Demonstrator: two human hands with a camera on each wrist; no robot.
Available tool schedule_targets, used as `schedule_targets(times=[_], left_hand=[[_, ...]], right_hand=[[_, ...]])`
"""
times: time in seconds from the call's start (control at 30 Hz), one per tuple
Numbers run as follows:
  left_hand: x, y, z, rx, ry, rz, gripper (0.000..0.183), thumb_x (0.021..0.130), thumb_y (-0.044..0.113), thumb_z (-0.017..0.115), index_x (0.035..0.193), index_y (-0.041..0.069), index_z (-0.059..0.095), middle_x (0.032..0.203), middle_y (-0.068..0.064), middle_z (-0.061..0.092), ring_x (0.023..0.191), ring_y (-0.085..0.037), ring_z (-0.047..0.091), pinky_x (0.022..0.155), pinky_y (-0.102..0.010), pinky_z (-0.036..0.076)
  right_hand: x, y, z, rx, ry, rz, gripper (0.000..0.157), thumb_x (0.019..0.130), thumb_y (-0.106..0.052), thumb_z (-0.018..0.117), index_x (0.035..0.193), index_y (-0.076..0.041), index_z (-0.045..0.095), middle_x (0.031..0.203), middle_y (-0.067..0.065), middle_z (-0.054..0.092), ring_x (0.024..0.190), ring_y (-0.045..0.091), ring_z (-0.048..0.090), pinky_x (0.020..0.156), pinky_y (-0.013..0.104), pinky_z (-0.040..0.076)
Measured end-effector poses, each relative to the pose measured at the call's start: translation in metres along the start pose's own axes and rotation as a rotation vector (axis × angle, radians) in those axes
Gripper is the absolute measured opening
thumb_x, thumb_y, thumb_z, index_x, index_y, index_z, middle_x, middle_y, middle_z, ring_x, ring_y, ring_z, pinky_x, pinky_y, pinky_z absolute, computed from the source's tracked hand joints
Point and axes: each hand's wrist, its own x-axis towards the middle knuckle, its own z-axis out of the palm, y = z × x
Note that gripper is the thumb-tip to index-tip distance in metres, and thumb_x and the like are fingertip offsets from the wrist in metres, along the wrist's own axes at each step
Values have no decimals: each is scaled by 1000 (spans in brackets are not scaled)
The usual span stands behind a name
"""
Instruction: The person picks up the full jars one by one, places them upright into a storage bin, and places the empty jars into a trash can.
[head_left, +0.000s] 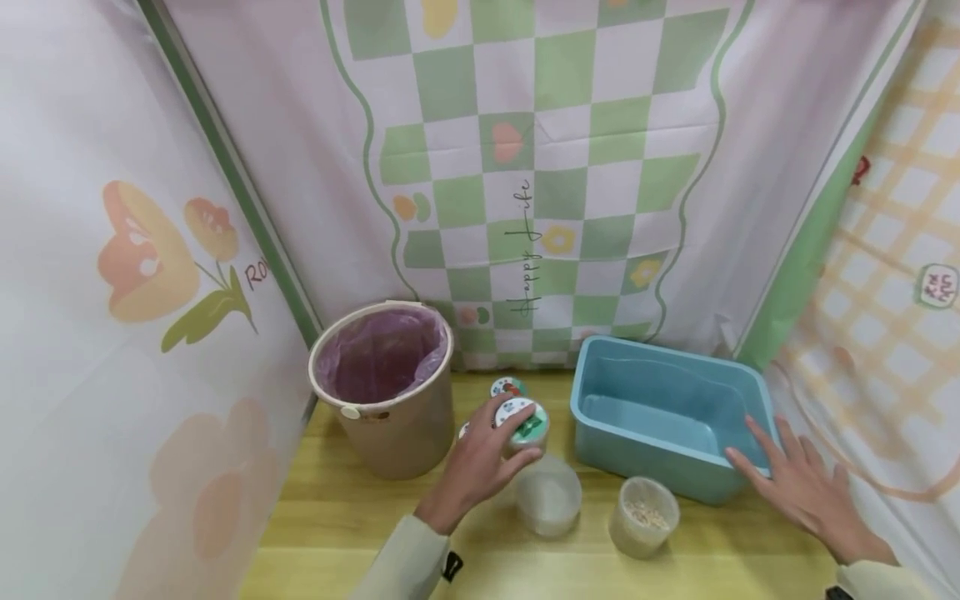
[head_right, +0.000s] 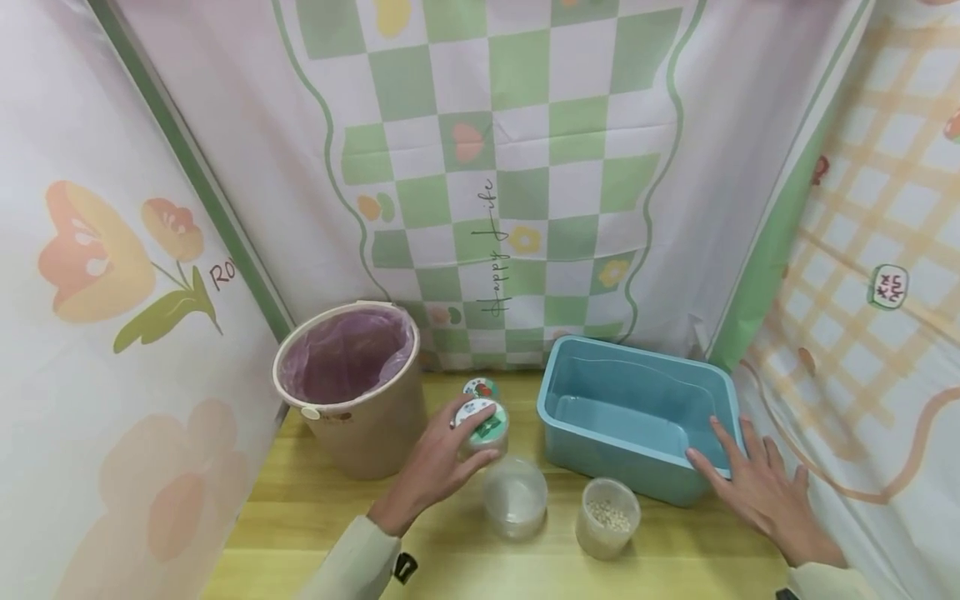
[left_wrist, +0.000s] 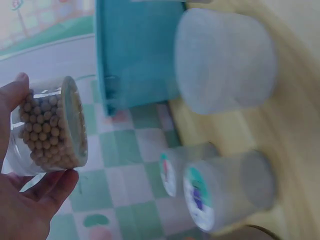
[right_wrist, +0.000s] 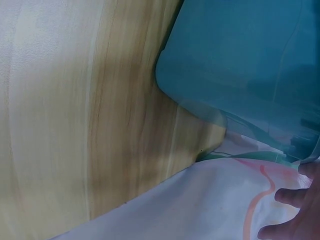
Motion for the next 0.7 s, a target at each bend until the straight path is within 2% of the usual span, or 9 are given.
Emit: schedule_targets(times=[0.3,0.47,0.57,0.7], left_hand=[[66,30,0,86,-109,157,66,106,63,61,165,35,49,169,-15,46,150,-31,53,111,-48,59],[95,47,2,49,-162,173,66,107,63,57,166,37,46,172,-12,42,155,-29,48,115,-46,56],[109,57,4,35,-178,175,65,107,64,55,167,39,45,175,-10,38,156,-28,47,111,-44,59],[124,65,13,72,-173,200,66,106,66,55,166,40,46,175,-6,37,152,-26,51,106,-39,61]], right_hand=[[1,0,-1,6,-11,-1,89,112,-66,40,177,-20,2,175,38,-12,143,80,14,92,104,6],[1,0,-1,5,-8,-2,89,112,-66,40,177,-18,3,175,39,-11,143,81,14,91,104,7],[1,0,-2,6,-11,0,89,112,-66,40,177,-18,3,175,39,-11,143,80,14,91,104,7],[1,-1,0,10,-8,-1,89,111,-66,41,177,-18,4,175,38,-11,143,80,15,91,104,7]])
